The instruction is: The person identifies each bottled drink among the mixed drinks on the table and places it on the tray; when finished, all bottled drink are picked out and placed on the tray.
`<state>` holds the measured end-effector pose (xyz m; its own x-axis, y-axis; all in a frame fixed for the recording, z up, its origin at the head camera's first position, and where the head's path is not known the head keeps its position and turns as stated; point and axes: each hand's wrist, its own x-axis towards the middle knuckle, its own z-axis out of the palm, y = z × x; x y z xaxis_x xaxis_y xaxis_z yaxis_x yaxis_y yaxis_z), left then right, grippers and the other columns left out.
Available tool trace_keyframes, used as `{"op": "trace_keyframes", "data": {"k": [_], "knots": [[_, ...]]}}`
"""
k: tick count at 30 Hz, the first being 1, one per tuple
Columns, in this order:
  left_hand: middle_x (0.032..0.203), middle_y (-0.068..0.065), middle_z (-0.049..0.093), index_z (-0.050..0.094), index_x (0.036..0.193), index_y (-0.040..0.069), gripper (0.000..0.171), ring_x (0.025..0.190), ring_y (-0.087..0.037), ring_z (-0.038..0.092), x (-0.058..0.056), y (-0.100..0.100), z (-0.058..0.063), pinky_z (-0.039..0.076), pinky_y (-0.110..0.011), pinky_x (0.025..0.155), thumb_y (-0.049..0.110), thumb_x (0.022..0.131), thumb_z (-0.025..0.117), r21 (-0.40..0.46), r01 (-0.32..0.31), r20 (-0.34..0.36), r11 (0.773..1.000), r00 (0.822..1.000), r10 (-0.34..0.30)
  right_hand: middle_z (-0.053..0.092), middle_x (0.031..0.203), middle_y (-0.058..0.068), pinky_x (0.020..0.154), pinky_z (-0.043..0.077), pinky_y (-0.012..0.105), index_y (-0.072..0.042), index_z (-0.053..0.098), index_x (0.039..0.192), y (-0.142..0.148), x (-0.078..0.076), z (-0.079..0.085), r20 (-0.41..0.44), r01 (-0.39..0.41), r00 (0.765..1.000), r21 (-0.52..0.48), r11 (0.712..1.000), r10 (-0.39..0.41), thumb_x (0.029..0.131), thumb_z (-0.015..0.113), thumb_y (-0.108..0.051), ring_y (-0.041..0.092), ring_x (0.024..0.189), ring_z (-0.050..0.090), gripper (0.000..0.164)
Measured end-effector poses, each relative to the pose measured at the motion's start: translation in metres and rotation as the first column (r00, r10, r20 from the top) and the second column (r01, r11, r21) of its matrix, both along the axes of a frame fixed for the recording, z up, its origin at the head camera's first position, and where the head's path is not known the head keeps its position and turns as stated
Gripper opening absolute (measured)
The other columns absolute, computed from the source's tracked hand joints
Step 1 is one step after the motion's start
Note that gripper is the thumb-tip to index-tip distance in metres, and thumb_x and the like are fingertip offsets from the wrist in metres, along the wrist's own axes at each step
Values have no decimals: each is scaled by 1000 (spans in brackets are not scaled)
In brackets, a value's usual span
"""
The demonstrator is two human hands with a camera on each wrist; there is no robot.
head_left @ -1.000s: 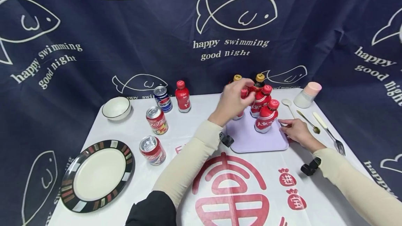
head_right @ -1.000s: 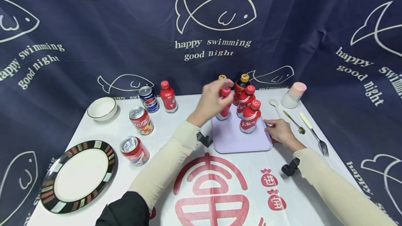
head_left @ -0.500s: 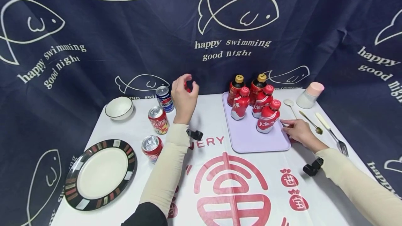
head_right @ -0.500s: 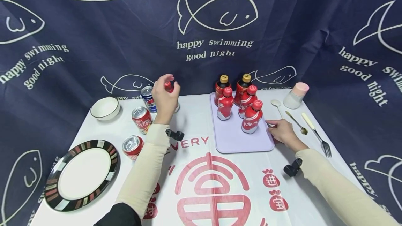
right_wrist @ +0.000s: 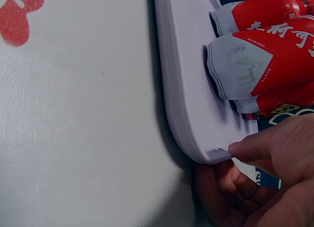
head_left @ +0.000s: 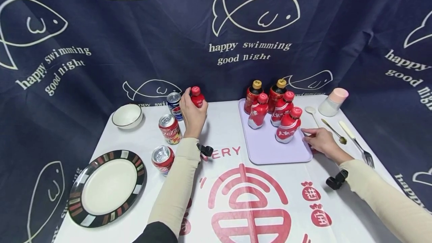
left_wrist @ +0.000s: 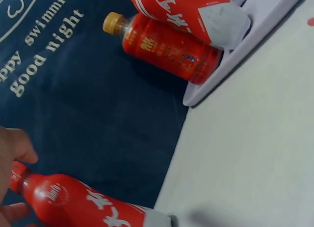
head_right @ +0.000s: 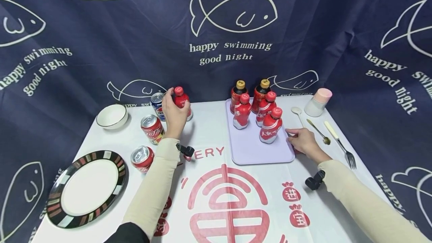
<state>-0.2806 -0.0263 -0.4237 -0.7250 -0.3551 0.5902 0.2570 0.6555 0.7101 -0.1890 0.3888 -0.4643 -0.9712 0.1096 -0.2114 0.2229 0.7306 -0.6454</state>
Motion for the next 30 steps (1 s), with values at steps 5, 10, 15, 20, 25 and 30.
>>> {"op": "trace_keyframes", "data": {"k": [5,10,15,20,25,30], "knots": [[123,-12,51,41,133,10,71,113,-27,48,-7,-2,-12,36,-36,98,21,70,72,-10,21,82,1000,996,-20,63,87,18,50,51,30,3,49,127,-1,1,0,-6,5,1000,5,1000,-5,85,57,-6,15,63,56,44],[124,-11,51,36,138,18,78,113,-24,49,-13,-3,-19,39,-35,97,20,70,74,19,41,97,999,994,-43,62,86,19,50,51,31,4,49,127,-2,2,2,-9,5,1000,-2,1000,-5,85,57,-6,16,63,56,43],[120,-12,52,35,138,26,78,109,-26,51,-16,-3,-22,41,-38,95,13,71,74,55,48,91,997,994,-53,63,88,21,51,51,31,4,49,127,-1,1,1,-6,4,1000,-7,1000,-4,85,57,-6,15,62,56,44],[116,-11,55,38,135,29,75,105,-27,53,-18,-3,-22,43,-40,92,12,71,72,72,39,91,997,995,-46,63,90,22,50,51,31,3,49,127,-1,1,1,-4,7,1000,-10,1000,-7,85,57,-6,15,62,56,43],[115,-10,57,41,133,29,74,104,-26,53,-16,0,-20,43,-39,91,12,68,73,71,38,90,997,995,-44,63,89,20,50,51,31,4,50,127,-1,3,2,-2,6,1000,-9,1000,-6,85,57,-6,15,63,56,43],[115,-7,56,42,132,31,74,105,-25,52,-9,7,-9,42,-38,91,13,67,74,78,65,108,995,991,-73,63,83,17,51,52,31,3,49,127,0,2,2,-1,12,1000,-18,1000,-12,85,57,-6,15,61,57,44]]}}
